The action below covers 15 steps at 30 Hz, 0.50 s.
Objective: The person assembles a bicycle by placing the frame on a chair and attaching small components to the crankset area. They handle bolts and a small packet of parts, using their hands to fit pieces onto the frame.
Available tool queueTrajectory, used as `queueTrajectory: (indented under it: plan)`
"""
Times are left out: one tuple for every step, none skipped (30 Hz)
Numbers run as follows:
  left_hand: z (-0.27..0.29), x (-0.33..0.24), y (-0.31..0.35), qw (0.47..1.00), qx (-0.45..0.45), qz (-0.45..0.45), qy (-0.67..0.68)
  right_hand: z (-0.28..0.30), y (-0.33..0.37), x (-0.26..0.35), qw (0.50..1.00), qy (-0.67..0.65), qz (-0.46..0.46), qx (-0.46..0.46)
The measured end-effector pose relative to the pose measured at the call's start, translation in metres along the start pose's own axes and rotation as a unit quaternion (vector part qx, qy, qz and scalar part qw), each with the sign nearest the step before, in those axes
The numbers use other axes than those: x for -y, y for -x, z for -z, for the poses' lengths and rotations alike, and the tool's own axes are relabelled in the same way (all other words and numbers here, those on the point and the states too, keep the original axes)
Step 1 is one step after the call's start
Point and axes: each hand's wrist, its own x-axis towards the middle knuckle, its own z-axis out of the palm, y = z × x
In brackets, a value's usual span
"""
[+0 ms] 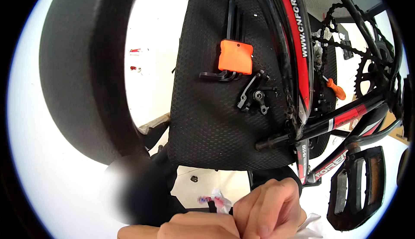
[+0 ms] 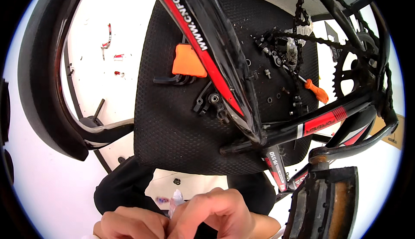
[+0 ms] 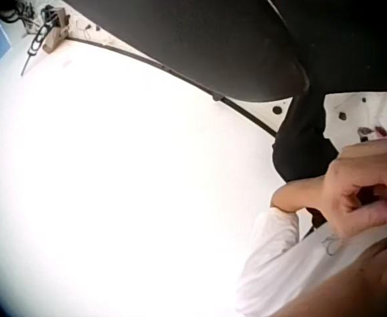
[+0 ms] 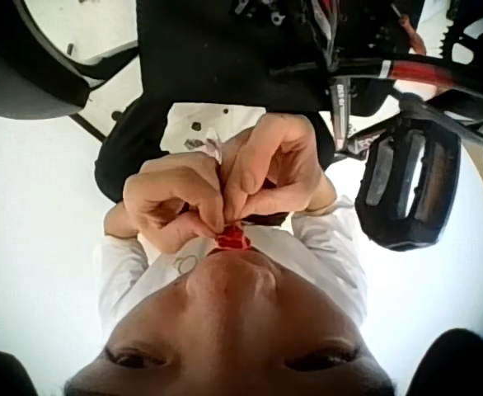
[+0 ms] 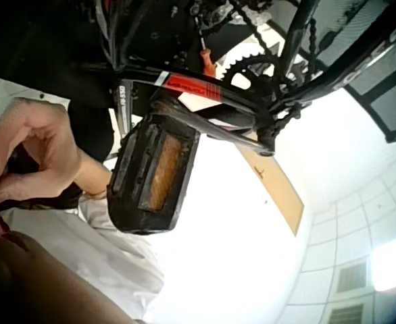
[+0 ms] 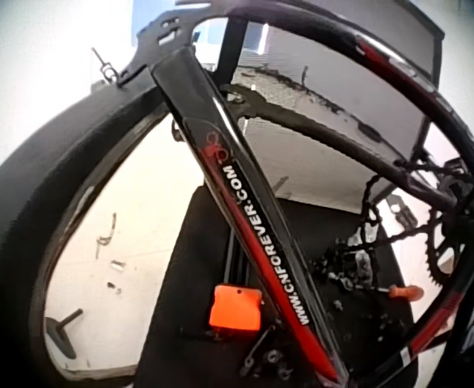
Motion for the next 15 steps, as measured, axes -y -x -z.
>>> queueTrajectory:
  plan:
    - [0.0, 0.001, -0.001, 1.0, -0.005, 0.009, 0.001, 0.0, 0.001, 0.003, 1.0, 0.002, -0.014, -0.015]
    - [0.0, -0.002, 0.0, 1.0, -0.016, 0.017, -0.005, 0.001, 0.002, 0.008, 0.999, 0.006, -0.033, -0.022]
    - [0.003, -0.003, -0.001, 0.999, -0.027, 0.022, -0.019, 0.001, 0.002, 0.012, 0.998, 0.01, -0.052, -0.028]
    - [0.005, -0.001, 0.0, 0.998, -0.045, 0.02, -0.048, 0.002, 0.0, 0.014, 0.997, 0.021, -0.068, -0.034]
    - [0.01, 0.005, 0.002, 0.994, -0.068, 0.02, -0.077, 0.005, -0.002, 0.015, 0.995, 0.032, -0.085, -0.038]
    - [0.012, 0.004, -0.002, 0.99, -0.091, 0.024, -0.109, 0.013, -0.002, 0.013, 0.993, 0.032, -0.093, -0.062]
    - [0.009, 0.001, -0.01, 0.981, -0.141, 0.042, -0.126, 0.023, 0.0, 0.008, 0.991, 0.035, -0.1, -0.084]
    - [0.008, 0.002, -0.016, 0.973, -0.192, 0.032, -0.123, 0.025, -0.001, 0.006, 0.986, 0.076, -0.112, -0.094]
    - [0.008, 0.005, -0.022, 0.961, -0.247, 0.017, -0.123, 0.026, -0.004, 0.007, 0.976, 0.122, -0.131, -0.122]
    - [0.008, 0.007, -0.026, 0.953, -0.274, -0.002, -0.132, 0.028, -0.004, 0.006, 0.97, 0.135, -0.153, -0.133]
    - [0.017, 0.017, -0.025, 0.944, -0.255, -0.005, -0.208, 0.028, -0.005, 0.005, 0.963, 0.148, -0.171, -0.144]
    - [0.015, 0.017, -0.033, 0.923, -0.244, -0.08, -0.287, 0.023, -0.008, 0.002, 0.959, 0.138, -0.179, -0.168]
    - [0.017, 0.021, -0.033, 0.898, -0.244, -0.095, -0.355, 0.015, -0.011, -0.003, 0.955, 0.129, -0.188, -0.191]
    - [0.019, 0.026, -0.036, 0.872, -0.209, -0.151, -0.415, 0.013, -0.012, -0.008, 0.949, 0.12, -0.195, -0.217]
    - [0.019, 0.026, -0.042, 0.83, -0.171, -0.212, -0.486, 0.013, -0.012, -0.011, 0.952, 0.088, -0.187, -0.225]
